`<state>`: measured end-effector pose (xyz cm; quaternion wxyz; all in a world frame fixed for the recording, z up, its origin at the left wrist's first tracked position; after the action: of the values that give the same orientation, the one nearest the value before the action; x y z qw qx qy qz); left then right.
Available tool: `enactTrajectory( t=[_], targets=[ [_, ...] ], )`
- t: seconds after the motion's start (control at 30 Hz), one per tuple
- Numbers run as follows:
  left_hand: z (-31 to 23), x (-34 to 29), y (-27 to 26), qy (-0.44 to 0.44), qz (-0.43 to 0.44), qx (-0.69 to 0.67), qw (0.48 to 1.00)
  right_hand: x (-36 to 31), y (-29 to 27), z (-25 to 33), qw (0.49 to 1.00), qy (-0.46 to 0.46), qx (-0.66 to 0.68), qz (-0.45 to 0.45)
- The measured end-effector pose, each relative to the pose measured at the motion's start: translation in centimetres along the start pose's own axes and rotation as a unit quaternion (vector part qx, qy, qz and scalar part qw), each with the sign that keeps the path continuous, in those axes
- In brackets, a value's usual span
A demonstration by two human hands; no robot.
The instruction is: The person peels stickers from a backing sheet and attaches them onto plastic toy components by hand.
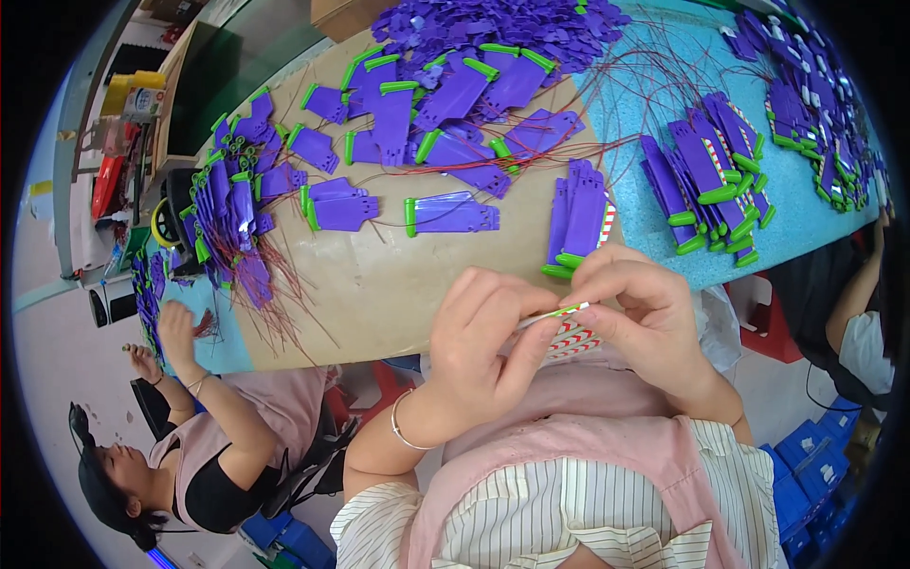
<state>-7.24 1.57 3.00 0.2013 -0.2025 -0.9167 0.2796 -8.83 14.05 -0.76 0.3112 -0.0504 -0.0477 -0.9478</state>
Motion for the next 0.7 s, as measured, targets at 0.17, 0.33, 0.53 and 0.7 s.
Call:
enactTrajectory(
  t=[0.17, 0.33, 0.53, 0.7],
  targets=[
    [0.1, -0.9, -1.6, 0.013, -0.067, 0.095, 0.993, 0.3, 0.9, 0.1, 0.997, 0.07, -0.025, -0.035],
    [-1.9, -3.0, -1.1, 0.124, -0.035, 0.208, 0.97, -0.2, 1.5, -2.2, 0.967, 0.219, 0.12, -0.046],
    [1.5, -4.9, -5.2, 0.072, -0.045, 0.334, 0.939, 0.8, 1.9, -2.6, 0.976, 0.172, 0.132, -0.028],
    [11.0, -4.5, -11.1, -0.156, 0.004, 0.442, 0.883, 1.1, 3.1, -2.4, 0.949, 0.167, 0.263, 0.053]
  ],
)
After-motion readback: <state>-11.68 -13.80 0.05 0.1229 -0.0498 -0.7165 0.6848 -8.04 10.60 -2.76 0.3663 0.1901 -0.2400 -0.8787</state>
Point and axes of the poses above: each hand's wrist, its own x-axis towards the middle knuckle, its own y-axis out of the palm, z = x × y, the point moved 8 cm from there along x, towards the middle knuckle, and after that the axes turned 14 degrees about z, right-handed, at the moved point
